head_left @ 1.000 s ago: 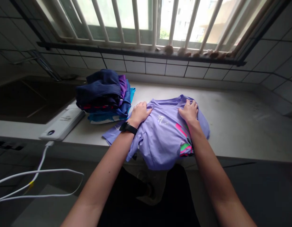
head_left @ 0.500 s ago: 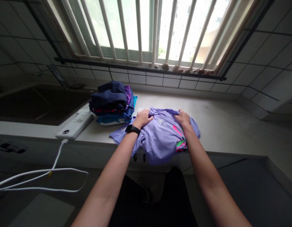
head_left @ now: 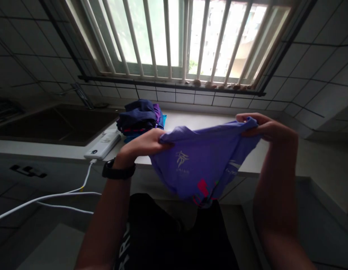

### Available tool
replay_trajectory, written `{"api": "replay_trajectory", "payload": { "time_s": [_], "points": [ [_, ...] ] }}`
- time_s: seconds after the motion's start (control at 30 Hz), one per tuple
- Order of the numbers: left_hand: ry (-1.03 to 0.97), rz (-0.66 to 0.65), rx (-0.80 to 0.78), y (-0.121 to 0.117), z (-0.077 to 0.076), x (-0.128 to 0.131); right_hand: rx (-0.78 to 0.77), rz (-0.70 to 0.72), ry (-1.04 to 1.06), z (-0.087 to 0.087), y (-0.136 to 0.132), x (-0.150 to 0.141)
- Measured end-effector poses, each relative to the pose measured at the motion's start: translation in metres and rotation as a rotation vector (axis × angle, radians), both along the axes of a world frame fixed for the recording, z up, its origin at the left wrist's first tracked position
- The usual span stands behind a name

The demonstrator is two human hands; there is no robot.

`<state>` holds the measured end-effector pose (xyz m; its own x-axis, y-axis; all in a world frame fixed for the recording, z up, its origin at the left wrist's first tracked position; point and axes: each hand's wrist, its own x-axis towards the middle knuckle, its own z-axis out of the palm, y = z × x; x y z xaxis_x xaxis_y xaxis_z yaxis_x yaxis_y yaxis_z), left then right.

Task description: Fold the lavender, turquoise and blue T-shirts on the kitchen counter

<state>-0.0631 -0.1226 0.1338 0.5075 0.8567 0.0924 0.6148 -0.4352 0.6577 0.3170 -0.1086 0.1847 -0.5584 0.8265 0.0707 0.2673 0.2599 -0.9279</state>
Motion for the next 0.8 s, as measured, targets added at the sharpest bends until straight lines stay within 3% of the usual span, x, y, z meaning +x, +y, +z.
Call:
{"api": "replay_trajectory", "payload": {
  "time_s": [0.1,0.2,0.37,0.43,0.5,0.57,0.67,0.73,0.8],
  "points": [
    [-0.106,0.216,0.211,0.012,0.011,-0.001,0.085,-0.133,-0.128,0.014,-0.001,-0.003],
    [-0.197,0.39,0.263,0.034,0.008,-0.003,0.161,-0.325,-0.297,0.011,0.011,0.0],
    [-0.074,0.676,0.276,0.073,-0.001,0.0,0.262,-0.593,-0.53,-0.015,0.055,0.002],
    [-0.075,0.754,0.328,0.086,-0.001,0.007,0.41,-0.811,-0.577,-0.027,0.075,-0.005],
    [-0.063,0.774,0.373,0.099,-0.002,0.018,0.543,-1.067,-0.598,-0.04,0.092,-0.016],
    [0.019,0.736,0.393,0.11,-0.008,0.029,0.591,-1.199,-0.601,-0.055,0.106,-0.026],
    [0.137,0.674,0.384,0.122,-0.031,0.044,0.584,-1.154,-0.619,-0.085,0.118,-0.038],
    [0.198,0.611,0.36,0.125,-0.055,0.051,0.527,-1.012,-0.681,-0.11,0.117,-0.047],
    [0.311,0.435,0.323,0.127,-0.082,0.057,0.408,-0.812,-0.77,-0.135,0.112,-0.058]
  ]
}}
